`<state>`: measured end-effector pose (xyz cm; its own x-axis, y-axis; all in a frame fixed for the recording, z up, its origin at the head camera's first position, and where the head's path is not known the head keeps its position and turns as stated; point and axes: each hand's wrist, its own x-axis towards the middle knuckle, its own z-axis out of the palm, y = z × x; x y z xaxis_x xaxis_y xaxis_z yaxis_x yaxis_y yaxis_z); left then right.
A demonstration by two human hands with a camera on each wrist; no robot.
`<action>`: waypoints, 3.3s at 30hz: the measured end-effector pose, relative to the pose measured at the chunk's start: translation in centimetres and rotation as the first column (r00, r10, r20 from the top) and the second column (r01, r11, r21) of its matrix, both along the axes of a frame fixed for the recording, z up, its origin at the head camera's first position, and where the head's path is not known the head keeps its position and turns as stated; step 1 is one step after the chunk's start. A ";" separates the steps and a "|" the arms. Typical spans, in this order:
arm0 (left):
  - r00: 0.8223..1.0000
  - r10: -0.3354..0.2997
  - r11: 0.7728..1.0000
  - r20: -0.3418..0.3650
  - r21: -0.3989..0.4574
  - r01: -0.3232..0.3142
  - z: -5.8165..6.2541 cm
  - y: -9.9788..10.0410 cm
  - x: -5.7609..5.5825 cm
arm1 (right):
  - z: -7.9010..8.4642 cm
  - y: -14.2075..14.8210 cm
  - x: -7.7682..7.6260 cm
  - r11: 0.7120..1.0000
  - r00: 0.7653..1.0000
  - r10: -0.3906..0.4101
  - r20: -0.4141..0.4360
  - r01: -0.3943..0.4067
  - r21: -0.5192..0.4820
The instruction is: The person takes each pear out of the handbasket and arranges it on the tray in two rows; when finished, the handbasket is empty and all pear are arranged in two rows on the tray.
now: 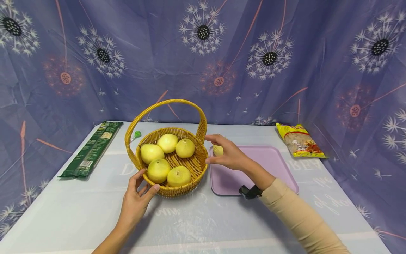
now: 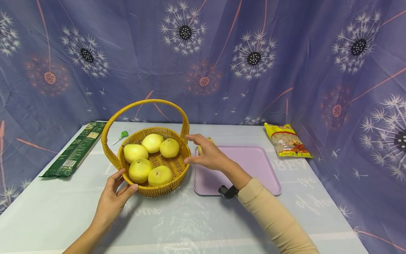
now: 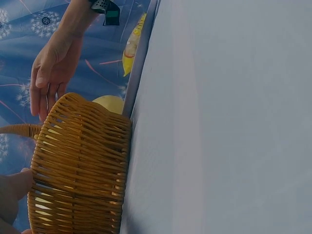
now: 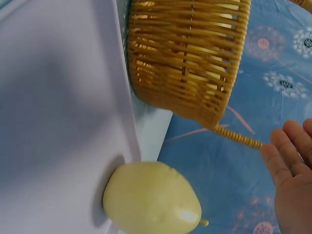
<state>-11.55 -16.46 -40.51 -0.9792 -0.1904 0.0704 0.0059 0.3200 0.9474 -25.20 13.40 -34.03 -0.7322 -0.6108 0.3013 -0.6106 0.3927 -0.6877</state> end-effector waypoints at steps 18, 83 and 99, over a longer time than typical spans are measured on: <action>1.000 -0.014 1.000 0.007 0.021 0.014 0.0 -0.1 0.0 | -0.4 -3.7 0.9 0.977 0.994 0.106 -0.002 -0.104 0.186; 0.999 -0.025 0.999 0.028 0.043 0.023 0.1 0.0 0.0 | -1.6 -8.7 -0.5 0.791 0.932 0.349 0.095 -0.347 0.505; 0.999 -0.030 0.999 0.012 0.032 0.030 0.0 -0.1 0.0 | -2.0 -8.2 -0.5 0.817 0.931 0.365 0.023 -0.332 0.472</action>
<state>-11.53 -16.54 -40.48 -0.9852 -0.1631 0.0529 0.0034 0.2899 0.9570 -25.68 5.15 -36.07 -0.4325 -0.9008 -0.0395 -0.8045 0.4053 -0.4342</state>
